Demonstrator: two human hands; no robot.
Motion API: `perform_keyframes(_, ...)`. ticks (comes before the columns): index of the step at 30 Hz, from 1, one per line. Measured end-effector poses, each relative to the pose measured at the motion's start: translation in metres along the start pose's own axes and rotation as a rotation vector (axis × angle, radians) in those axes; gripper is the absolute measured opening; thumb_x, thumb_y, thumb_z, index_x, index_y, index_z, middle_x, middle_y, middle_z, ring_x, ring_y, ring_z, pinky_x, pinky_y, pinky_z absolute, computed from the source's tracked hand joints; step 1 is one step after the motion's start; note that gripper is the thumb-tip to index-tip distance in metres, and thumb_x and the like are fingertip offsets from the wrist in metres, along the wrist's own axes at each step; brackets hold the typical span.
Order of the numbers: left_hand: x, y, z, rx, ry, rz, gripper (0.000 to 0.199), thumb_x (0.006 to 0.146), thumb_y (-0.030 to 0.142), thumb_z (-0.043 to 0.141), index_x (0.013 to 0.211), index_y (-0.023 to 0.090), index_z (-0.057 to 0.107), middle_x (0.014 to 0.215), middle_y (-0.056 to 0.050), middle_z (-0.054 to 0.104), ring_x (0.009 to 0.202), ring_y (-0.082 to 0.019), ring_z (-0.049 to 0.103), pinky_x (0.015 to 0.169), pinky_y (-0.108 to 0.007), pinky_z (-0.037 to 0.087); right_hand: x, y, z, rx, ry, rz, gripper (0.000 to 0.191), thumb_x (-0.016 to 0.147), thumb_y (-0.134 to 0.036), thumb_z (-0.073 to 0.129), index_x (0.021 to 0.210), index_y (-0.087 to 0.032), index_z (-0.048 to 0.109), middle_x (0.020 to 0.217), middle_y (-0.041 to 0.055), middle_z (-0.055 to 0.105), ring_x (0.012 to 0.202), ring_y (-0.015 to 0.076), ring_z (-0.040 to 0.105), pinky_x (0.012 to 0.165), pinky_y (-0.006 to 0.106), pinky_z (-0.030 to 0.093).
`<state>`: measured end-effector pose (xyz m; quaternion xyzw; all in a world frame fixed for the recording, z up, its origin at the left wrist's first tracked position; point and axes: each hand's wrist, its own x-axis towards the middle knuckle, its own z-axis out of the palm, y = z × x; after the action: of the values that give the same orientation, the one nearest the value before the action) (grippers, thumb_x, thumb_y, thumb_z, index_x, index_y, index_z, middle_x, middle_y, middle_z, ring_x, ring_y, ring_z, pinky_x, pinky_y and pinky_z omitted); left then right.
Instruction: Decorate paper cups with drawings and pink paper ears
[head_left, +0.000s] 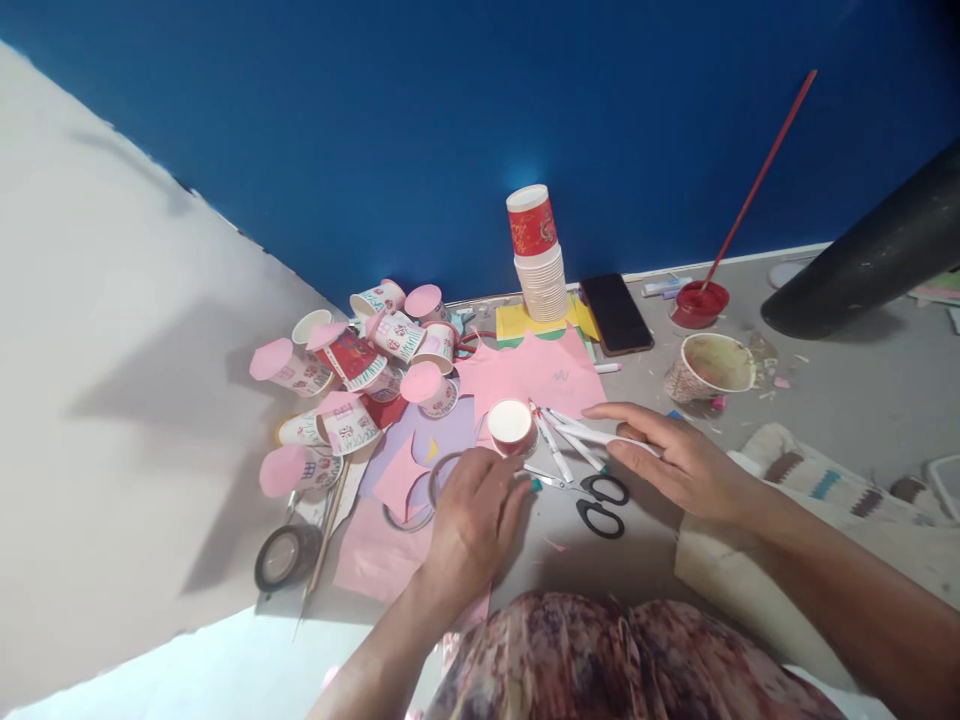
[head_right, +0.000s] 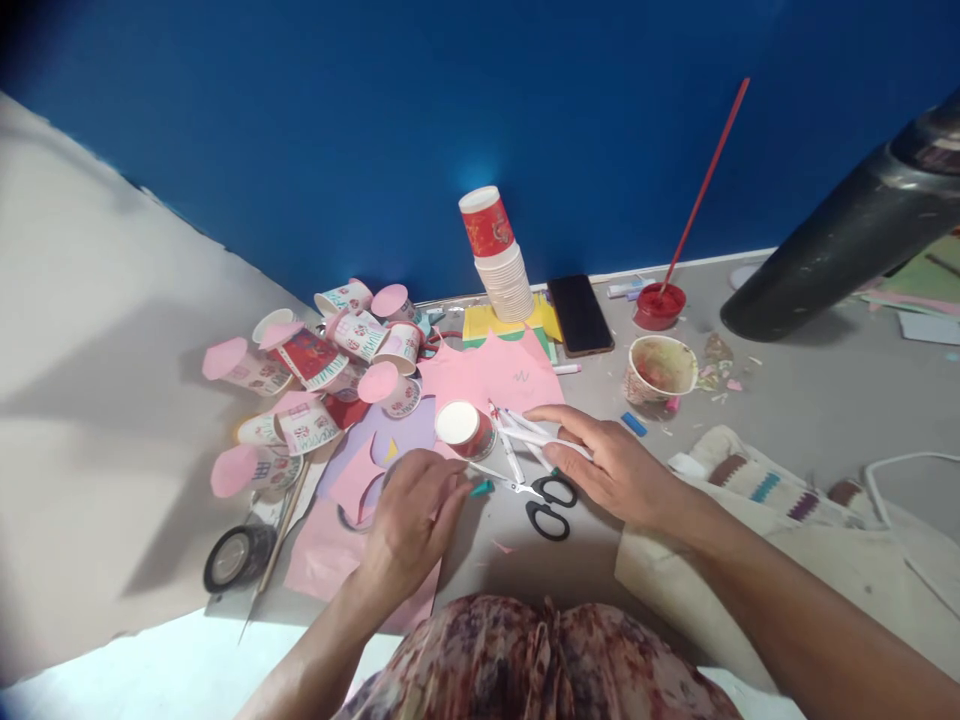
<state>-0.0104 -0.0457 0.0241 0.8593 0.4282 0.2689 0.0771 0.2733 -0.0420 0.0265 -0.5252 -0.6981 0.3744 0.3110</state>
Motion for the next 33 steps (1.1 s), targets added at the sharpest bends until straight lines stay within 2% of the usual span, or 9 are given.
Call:
perform_keyframes(2, 0.003, -0.001, 0.001, 0.034, 0.124, 0.021, 0.023, 0.103, 0.020, 0.060, 0.125, 0.021, 0.065, 0.110, -0.012, 0.069, 0.105, -0.026, 0.070, 0.090, -0.040, 0.060, 0.001, 0.004, 0.002, 0.007, 0.055, 0.016, 0.040, 0.105, -0.047, 0.052, 0.134, -0.026, 0.070, 0.069, -0.0022, 0.067, 0.061, 0.0161, 0.059, 0.063, 0.027, 0.051)
perform_keyframes(3, 0.006, -0.001, 0.002, 0.047, 0.130, 0.039, 0.031, 0.103, 0.018, 0.061, 0.134, 0.022, 0.062, 0.120, -0.014, 0.068, 0.116, -0.029, 0.069, 0.098, -0.044, 0.060, 0.002, 0.005, 0.003, 0.023, 0.088, 0.028, 0.039, 0.105, -0.047, 0.053, 0.132, -0.026, 0.072, 0.069, -0.0017, 0.068, 0.062, 0.0165, 0.061, 0.065, 0.027, 0.053)
perform_keyframes(6, 0.013, -0.004, 0.010, 0.072, 0.025, 0.046, 0.058, 0.100, 0.019, 0.063, 0.155, 0.024, 0.044, 0.145, -0.020, 0.060, 0.142, -0.037, 0.057, 0.115, -0.055, 0.053, 0.004, 0.008, 0.003, 0.108, 0.159, 0.075, 0.037, 0.102, -0.045, 0.056, 0.124, -0.025, 0.077, 0.073, 0.0004, 0.072, 0.068, 0.0181, 0.067, 0.070, 0.029, 0.056)
perform_keyframes(11, 0.025, -0.020, 0.024, 0.119, 0.006, -0.050, 0.090, 0.089, 0.016, 0.075, 0.165, 0.020, 0.026, 0.157, -0.025, 0.047, 0.152, -0.043, 0.045, 0.121, -0.062, 0.045, 0.006, 0.004, 0.004, 0.245, 0.167, 0.148, 0.040, 0.093, -0.050, 0.067, 0.119, -0.022, 0.079, 0.087, 0.0050, 0.081, 0.062, 0.0162, 0.064, 0.059, 0.028, 0.053)
perform_keyframes(13, 0.029, -0.028, 0.027, 0.131, 0.043, -0.057, 0.090, 0.089, 0.016, 0.075, 0.164, 0.018, 0.026, 0.156, -0.027, 0.045, 0.152, -0.044, 0.044, 0.121, -0.062, 0.045, 0.007, 0.003, 0.004, 0.302, 0.169, 0.150, 0.041, 0.093, -0.053, 0.068, 0.115, -0.021, 0.080, 0.081, 0.0044, 0.080, 0.060, 0.0158, 0.063, 0.057, 0.028, 0.054)
perform_keyframes(18, 0.038, -0.039, 0.027, 0.129, 0.144, -0.121, 0.084, 0.090, 0.034, 0.080, 0.159, 0.017, 0.035, 0.144, -0.025, 0.049, 0.140, -0.041, 0.051, 0.111, -0.061, 0.051, 0.009, 0.008, 0.006, 0.404, 0.263, 0.127, 0.041, 0.092, -0.061, 0.071, 0.100, -0.022, 0.081, 0.073, 0.0032, 0.076, 0.053, 0.0146, 0.058, 0.051, 0.029, 0.052)
perform_keyframes(24, 0.028, -0.027, 0.015, -0.106, 0.148, -0.210, 0.097, 0.077, 0.012, 0.071, 0.163, 0.019, 0.025, 0.152, -0.022, 0.042, 0.148, -0.038, 0.044, 0.118, -0.057, 0.048, 0.007, 0.005, 0.005, 0.513, 0.398, 0.132, 0.036, 0.091, -0.059, 0.077, 0.090, -0.023, 0.076, 0.065, 0.0009, 0.070, 0.051, 0.0126, 0.054, 0.046, 0.025, 0.044)
perform_keyframes(29, 0.022, -0.016, 0.004, -0.232, 0.112, -0.181, 0.093, 0.082, 0.021, 0.069, 0.163, 0.023, 0.024, 0.158, -0.020, 0.036, 0.151, -0.040, 0.038, 0.117, -0.061, 0.048, 0.007, -0.023, 0.009, 0.508, 0.413, -0.054, 0.029, 0.097, -0.052, 0.073, 0.097, -0.022, 0.077, 0.073, 0.0035, 0.076, 0.055, 0.0138, 0.061, 0.050, 0.025, 0.051)
perform_keyframes(33, 0.024, -0.012, -0.001, -0.315, 0.089, -0.117, 0.091, 0.084, 0.024, 0.067, 0.164, 0.025, 0.024, 0.156, -0.019, 0.036, 0.148, -0.040, 0.040, 0.112, -0.060, 0.051, 0.002, -0.039, 0.014, 0.375, 0.439, -0.164, 0.017, 0.100, -0.039, 0.071, 0.093, -0.024, 0.076, 0.069, 0.0006, 0.077, 0.053, 0.0119, 0.064, 0.048, 0.020, 0.050)
